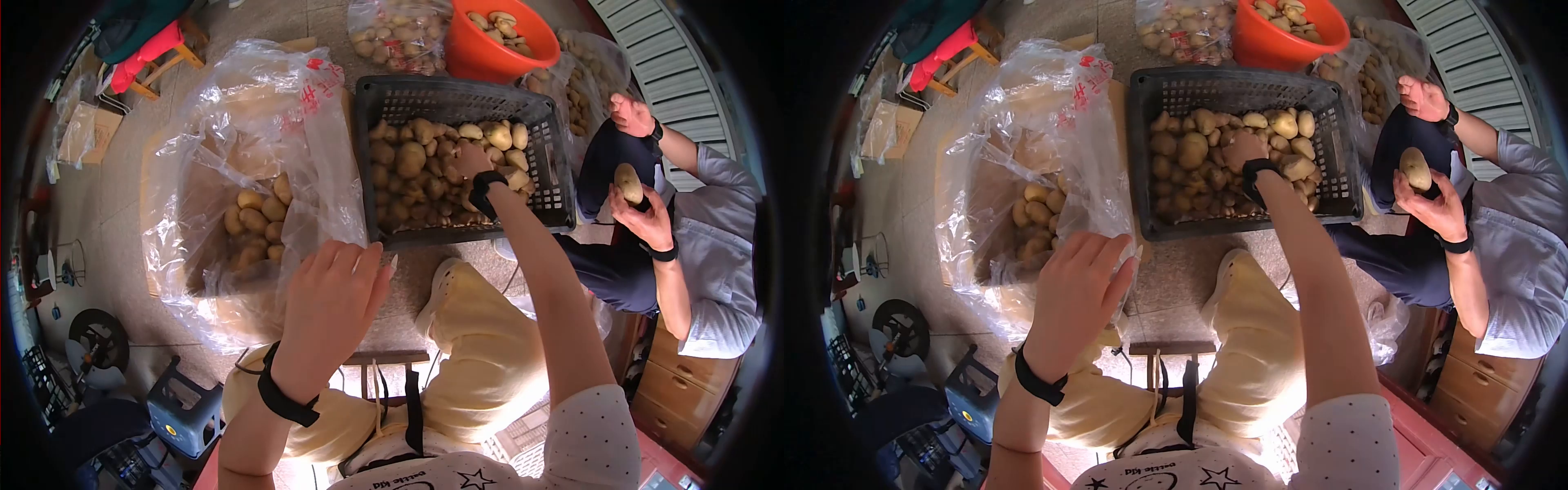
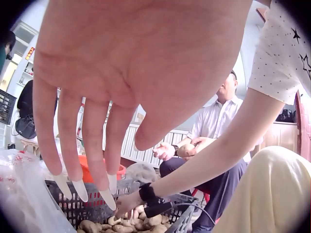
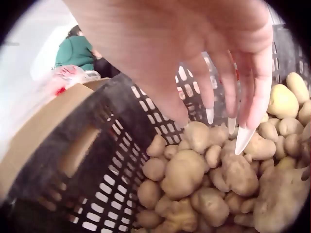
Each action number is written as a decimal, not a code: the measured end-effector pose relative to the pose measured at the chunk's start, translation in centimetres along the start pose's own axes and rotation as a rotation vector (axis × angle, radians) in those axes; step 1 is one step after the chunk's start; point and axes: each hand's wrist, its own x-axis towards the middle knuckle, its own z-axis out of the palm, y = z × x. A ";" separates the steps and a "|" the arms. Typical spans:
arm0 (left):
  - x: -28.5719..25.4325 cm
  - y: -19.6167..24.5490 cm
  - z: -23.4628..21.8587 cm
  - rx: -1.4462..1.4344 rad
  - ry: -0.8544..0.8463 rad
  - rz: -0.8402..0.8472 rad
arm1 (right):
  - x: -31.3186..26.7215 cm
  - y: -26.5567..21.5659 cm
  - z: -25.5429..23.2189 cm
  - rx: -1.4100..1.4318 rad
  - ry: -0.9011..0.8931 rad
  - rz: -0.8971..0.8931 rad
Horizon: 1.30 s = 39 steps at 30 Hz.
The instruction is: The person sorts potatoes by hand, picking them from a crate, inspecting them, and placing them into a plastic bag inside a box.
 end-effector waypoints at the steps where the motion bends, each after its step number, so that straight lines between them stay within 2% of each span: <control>1: 0.0 0.0 -0.1 0.000 0.001 -0.002 | 0.4 -0.5 0.3 -0.080 -0.055 0.028; 3: -0.1 -0.3 -0.2 -0.011 -0.014 -0.012 | 1.1 -0.9 1.1 -0.035 -0.090 0.059; 5: -0.1 -0.6 -0.3 -0.003 -0.022 -0.021 | 2.2 -0.6 3.4 -0.008 -0.029 0.147; 7: 0.0 -0.8 -0.3 0.004 -0.033 -0.027 | 2.6 -1.2 4.0 -0.109 -0.054 0.103; 9: 0.1 -0.9 -0.3 0.013 -0.039 -0.031 | 2.4 -1.8 4.8 -0.119 0.010 0.213; 10: 0.1 -1.0 -0.3 0.015 -0.040 -0.033 | 2.6 -2.0 4.9 -0.176 -0.027 0.231; 11: 0.1 -1.1 -0.4 0.011 -0.044 -0.032 | 3.1 -1.7 5.6 -0.174 -0.027 0.226; 14: 0.3 -1.3 -0.4 0.002 -0.066 -0.050 | 4.3 0.6 9.5 -0.253 0.165 0.288; 17: 0.4 -1.1 -0.4 -0.002 -0.084 -0.077 | 5.8 1.9 10.8 -0.185 0.090 0.359; 23: 0.6 -0.9 -0.4 -0.020 -0.109 -0.110 | 4.8 1.8 12.2 -0.423 0.198 0.272; 27: 0.7 -0.9 -0.4 -0.025 -0.123 -0.113 | 6.2 2.9 13.3 -0.457 0.147 0.291; 30: 0.7 -0.9 -0.3 -0.019 -0.135 -0.112 | 5.9 2.9 12.4 -0.485 0.109 0.212; 32: 0.8 -1.0 -0.3 -0.030 -0.135 -0.114 | 5.0 2.9 11.1 -0.395 0.157 0.224; 33: 0.8 -1.1 -0.3 -0.037 -0.131 -0.116 | 4.7 1.5 9.0 -0.194 0.069 0.256; 35: 0.8 -1.1 -0.1 -0.057 -0.098 -0.117 | 2.8 -0.2 5.2 -0.022 0.049 0.189; 36: 0.8 -1.0 -0.1 -0.060 -0.073 -0.115 | 2.6 0.2 4.5 -0.032 0.052 0.188; 38: 0.7 -0.8 -0.2 -0.044 -0.075 -0.125 | 1.7 1.0 3.0 0.381 0.059 -0.061; 39: 0.6 -0.8 -0.2 -0.020 -0.083 -0.132 | 0.6 0.7 2.3 0.377 0.060 -0.059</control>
